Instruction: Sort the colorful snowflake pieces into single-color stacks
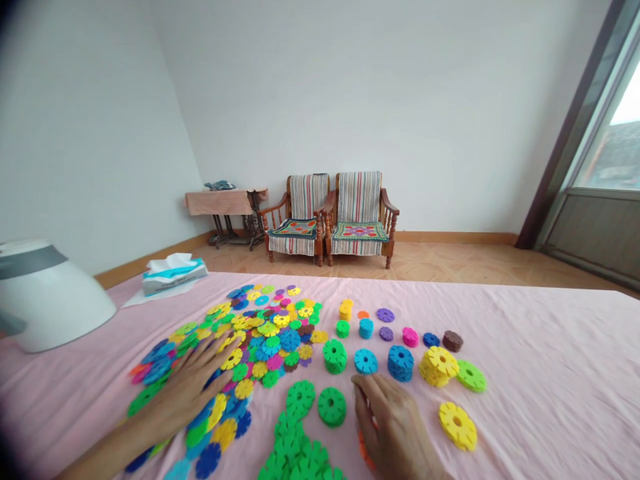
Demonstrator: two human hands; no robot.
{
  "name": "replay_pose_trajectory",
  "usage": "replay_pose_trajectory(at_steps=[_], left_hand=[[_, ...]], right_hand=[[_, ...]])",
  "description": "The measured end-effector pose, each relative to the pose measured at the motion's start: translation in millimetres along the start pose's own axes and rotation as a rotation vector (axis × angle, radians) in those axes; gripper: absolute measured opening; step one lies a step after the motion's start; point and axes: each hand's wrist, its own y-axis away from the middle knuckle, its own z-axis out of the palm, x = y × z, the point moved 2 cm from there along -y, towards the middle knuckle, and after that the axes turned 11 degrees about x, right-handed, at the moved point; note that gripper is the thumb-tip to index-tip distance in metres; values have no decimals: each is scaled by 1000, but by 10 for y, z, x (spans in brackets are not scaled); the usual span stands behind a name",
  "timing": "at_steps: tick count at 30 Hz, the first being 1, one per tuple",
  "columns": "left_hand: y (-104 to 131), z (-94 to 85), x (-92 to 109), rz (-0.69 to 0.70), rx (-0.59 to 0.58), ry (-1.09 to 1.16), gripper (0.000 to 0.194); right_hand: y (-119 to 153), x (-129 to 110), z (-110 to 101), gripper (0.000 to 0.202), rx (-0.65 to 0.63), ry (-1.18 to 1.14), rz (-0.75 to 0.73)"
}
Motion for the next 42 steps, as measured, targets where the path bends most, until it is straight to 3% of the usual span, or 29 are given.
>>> replay_pose_trajectory(at_steps=[5, 12, 17, 21, 24, 26, 29, 31, 35, 42], left_hand=[[-234, 73, 146, -31, -151, -9, 67], [-631, 262, 133, -15, -133, 21, 68], [-740, 316, 37, 18, -76, 35, 63], [-698, 182, -289, -9, 56, -4, 60], [-611, 54, -708, -103, 105, -50, 52], [-543, 5, -1004, -203, 118, -85, 56], [-447, 33, -1344, -377, 108, -121, 74], [-398, 113, -1441, -438, 75, -110, 75], [-359, 277, -1339, -405, 19, -35, 69], [-418, 292, -790, -233, 11, 109, 71]], right_hand=[[0, 11, 8, 17, 4, -1, -3], [-20, -9, -9, 16, -13, -17, 0], [-10, 0, -9, 17, -12, -7, -1], [-22, 4, -6, 18, -18, -7, -14], [-21, -3, 0, 18, -45, -12, -9], [-14, -12, 0, 17, -58, -8, 2], [-8, -27, -9, 17, -57, -2, -5], [-18, -35, -18, 17, -42, 7, -27], [-65, -56, -32, 19, 5, 24, -68], [-72, -81, -62, 24, 29, 38, -104]])
